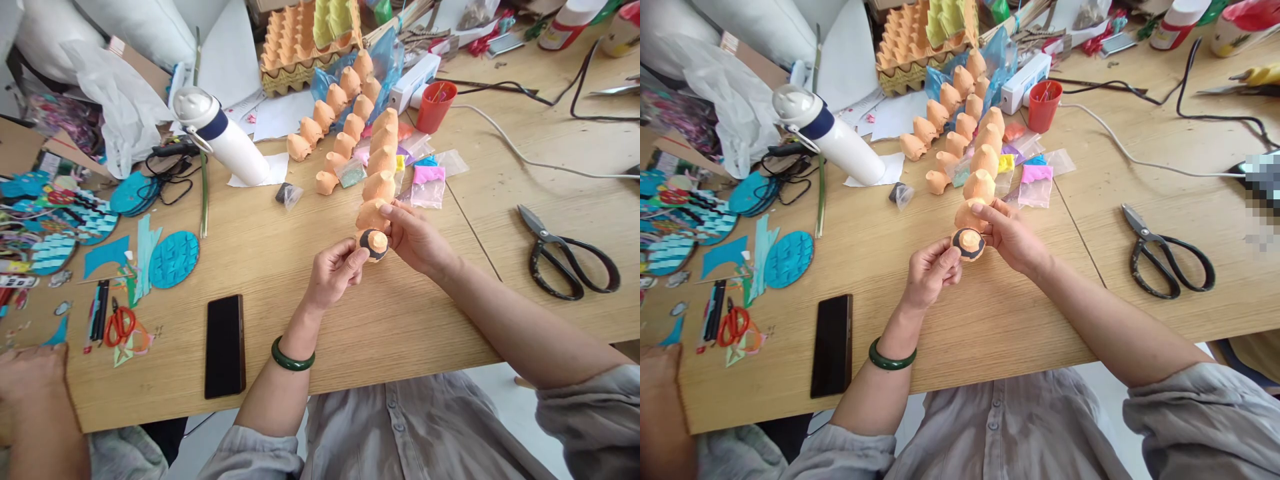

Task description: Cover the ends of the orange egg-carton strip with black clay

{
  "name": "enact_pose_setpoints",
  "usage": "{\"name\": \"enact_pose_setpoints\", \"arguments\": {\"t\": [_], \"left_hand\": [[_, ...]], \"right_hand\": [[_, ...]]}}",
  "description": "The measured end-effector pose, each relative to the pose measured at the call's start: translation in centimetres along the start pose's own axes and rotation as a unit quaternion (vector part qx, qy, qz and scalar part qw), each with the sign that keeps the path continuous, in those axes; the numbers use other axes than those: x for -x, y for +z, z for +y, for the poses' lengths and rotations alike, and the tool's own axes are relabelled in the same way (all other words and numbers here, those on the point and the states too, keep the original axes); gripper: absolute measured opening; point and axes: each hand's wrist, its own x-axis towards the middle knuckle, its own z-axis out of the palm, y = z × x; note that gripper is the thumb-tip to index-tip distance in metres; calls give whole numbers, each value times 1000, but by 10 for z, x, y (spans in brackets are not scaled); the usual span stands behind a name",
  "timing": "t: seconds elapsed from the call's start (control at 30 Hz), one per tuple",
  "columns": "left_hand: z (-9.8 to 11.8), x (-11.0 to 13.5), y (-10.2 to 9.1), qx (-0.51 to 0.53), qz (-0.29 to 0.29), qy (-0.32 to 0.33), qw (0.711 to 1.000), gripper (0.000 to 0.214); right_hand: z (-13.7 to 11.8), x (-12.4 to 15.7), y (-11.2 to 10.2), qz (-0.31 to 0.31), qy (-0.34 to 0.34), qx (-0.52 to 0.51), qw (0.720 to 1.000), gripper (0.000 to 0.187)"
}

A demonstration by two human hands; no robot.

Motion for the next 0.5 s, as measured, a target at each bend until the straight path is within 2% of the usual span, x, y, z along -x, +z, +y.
{"name": "enact_pose_setpoints", "arguments": {"t": [0.27, 0.5], "left_hand": [[2, 6, -1, -58, -19, 20, 998, 34], [1, 3, 5, 23, -4, 2, 1000, 45]], "right_hand": [[1, -4, -8, -41, 20, 1, 999, 42], [2, -3, -10, -86, 22, -1, 996, 43]]}}
